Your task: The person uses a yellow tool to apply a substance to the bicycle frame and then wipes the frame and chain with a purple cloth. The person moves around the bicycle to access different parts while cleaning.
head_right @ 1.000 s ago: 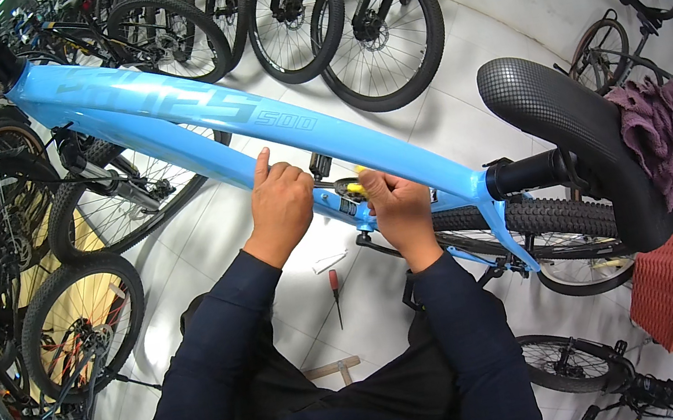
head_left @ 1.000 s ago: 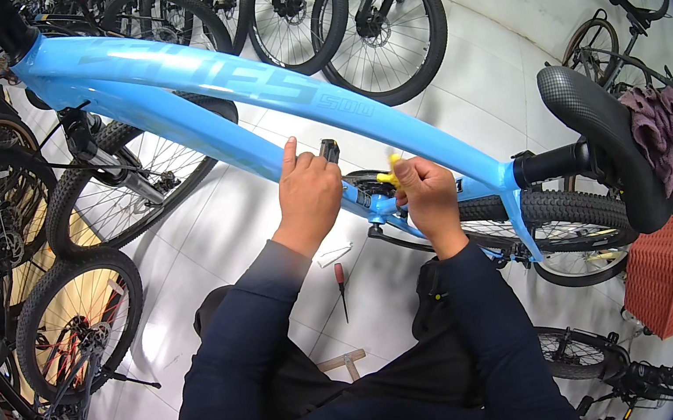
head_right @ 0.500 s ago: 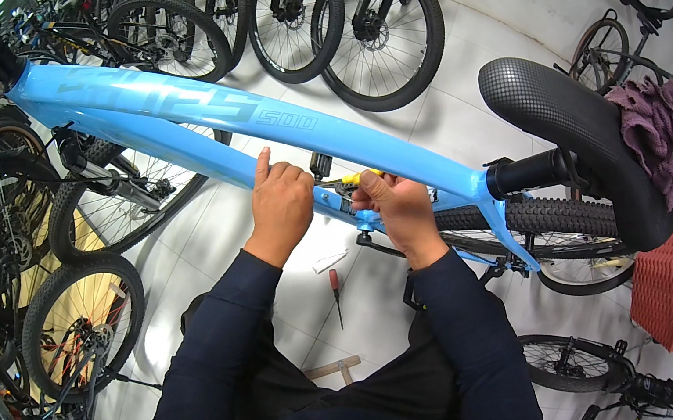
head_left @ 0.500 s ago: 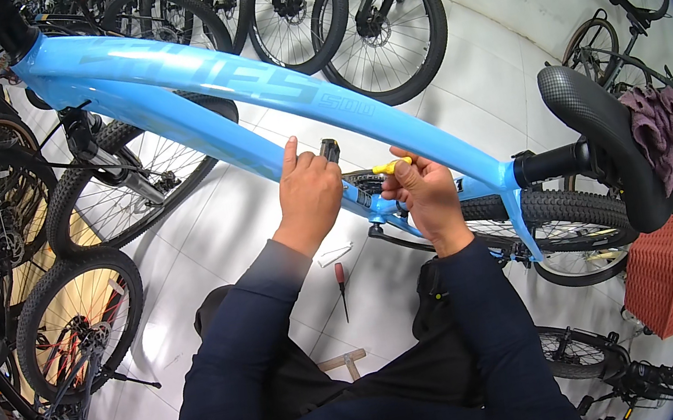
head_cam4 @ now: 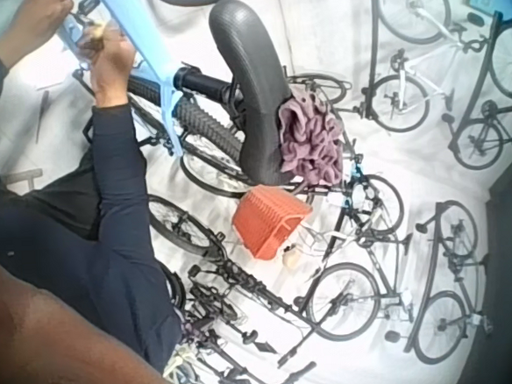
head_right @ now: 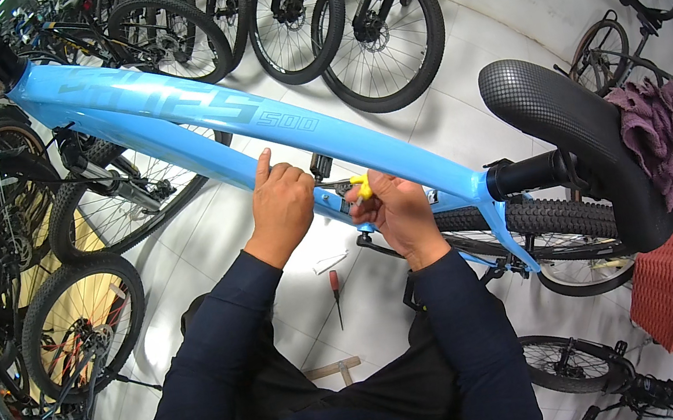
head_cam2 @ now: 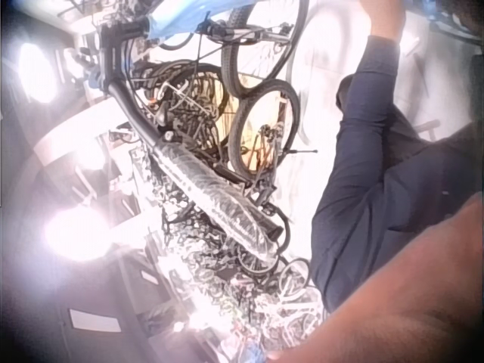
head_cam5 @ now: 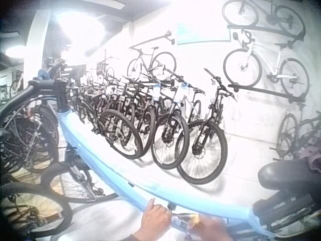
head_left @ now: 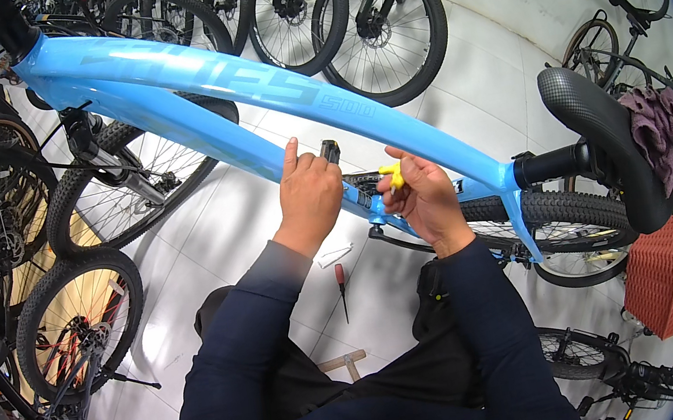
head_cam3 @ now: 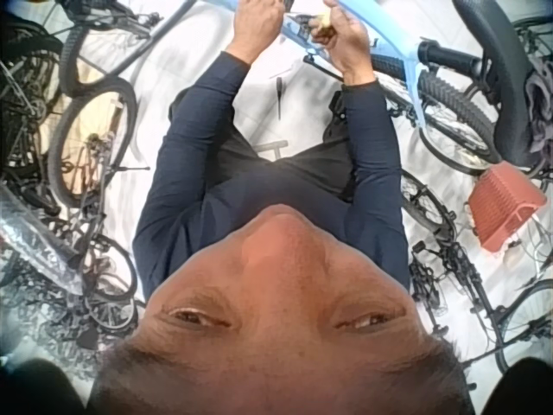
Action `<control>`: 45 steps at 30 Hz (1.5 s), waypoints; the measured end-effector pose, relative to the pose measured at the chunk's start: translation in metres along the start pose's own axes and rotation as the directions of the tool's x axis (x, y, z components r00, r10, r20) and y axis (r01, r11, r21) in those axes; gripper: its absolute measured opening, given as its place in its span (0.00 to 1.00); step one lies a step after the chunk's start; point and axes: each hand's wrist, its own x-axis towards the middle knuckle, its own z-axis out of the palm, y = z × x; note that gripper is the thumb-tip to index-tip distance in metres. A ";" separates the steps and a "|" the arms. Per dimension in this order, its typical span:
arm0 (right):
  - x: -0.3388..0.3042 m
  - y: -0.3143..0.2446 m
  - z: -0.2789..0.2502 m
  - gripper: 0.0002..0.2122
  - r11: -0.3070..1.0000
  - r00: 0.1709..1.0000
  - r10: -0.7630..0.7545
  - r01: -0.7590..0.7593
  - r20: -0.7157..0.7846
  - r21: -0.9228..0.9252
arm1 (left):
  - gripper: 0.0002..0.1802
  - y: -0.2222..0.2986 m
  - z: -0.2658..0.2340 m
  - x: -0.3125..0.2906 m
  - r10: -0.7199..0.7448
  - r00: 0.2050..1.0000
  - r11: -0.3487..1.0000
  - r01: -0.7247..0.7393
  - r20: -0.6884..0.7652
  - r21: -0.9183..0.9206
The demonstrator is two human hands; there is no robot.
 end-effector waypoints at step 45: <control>0.002 0.004 -0.006 0.10 0.841 0.995 -0.098 0.064 -0.035 -0.537 | 0.07 -0.001 0.002 -0.001 -0.002 1.000 0.999 0.002 -0.003 0.032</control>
